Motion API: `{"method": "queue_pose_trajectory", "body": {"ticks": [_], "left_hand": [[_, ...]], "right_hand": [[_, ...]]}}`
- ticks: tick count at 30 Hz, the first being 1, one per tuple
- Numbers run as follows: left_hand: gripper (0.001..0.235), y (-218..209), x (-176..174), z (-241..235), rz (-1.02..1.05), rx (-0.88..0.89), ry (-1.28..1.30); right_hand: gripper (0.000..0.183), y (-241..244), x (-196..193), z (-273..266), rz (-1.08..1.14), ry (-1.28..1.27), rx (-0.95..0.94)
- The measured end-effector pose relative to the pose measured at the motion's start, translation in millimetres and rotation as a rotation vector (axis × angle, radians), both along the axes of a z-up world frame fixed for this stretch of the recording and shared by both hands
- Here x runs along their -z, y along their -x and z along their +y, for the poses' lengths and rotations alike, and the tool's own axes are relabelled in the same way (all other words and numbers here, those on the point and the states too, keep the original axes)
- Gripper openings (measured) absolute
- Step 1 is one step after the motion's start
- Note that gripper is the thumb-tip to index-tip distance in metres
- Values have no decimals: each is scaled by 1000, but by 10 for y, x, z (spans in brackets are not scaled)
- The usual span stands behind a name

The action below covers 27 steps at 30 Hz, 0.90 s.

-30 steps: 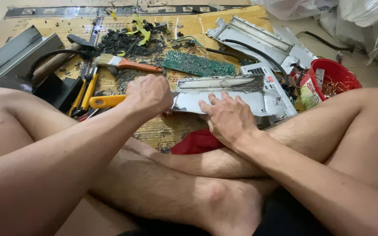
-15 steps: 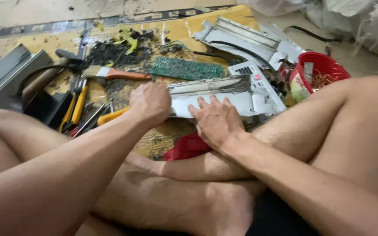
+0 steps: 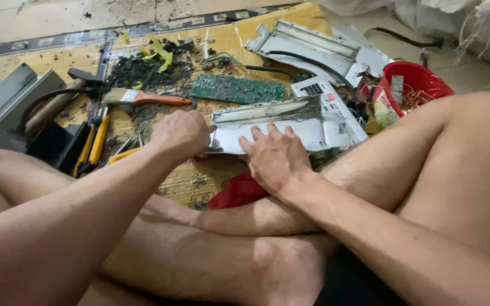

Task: The person sits on the floor and uses a knife to pry and scrape a white metal casing, likely from an electronic device. They repeatedly scrape the edges and interior surfaces of the casing to remove residue or separate parts.

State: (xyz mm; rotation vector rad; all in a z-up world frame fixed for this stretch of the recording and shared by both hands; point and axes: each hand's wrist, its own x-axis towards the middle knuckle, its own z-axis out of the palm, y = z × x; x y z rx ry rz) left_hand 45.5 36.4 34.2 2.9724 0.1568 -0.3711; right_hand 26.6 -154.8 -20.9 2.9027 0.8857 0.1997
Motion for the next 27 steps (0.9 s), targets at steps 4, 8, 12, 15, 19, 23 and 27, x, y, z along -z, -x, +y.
{"method": "queue_pose_trajectory", "body": {"ticks": [4, 8, 12, 15, 19, 23, 27], "left_hand": [[49, -114, 36, -41, 21, -13, 32], [48, -257, 53, -94, 61, -7, -62], [50, -59, -211, -174, 156, -21, -101], [49, -194, -80, -119, 92, -30, -78], [53, -231, 30, -192, 122, -40, -18], [50, -264, 75, -129, 63, -12, -109], [50, -211, 142, -38, 73, -10, -90]], "right_hand": [[37, 23, -27, 20, 2, 16, 7], [38, 22, -4, 6, 16, 10, 13], [39, 5, -8, -1, 42, -5, 11], [38, 6, -19, -6, 22, 0, -1], [37, 9, 0, -9, 46, -30, 21], [38, -33, 12, -5, 54, 4, 4], [39, -25, -16, 9, 44, 18, 5]]}}
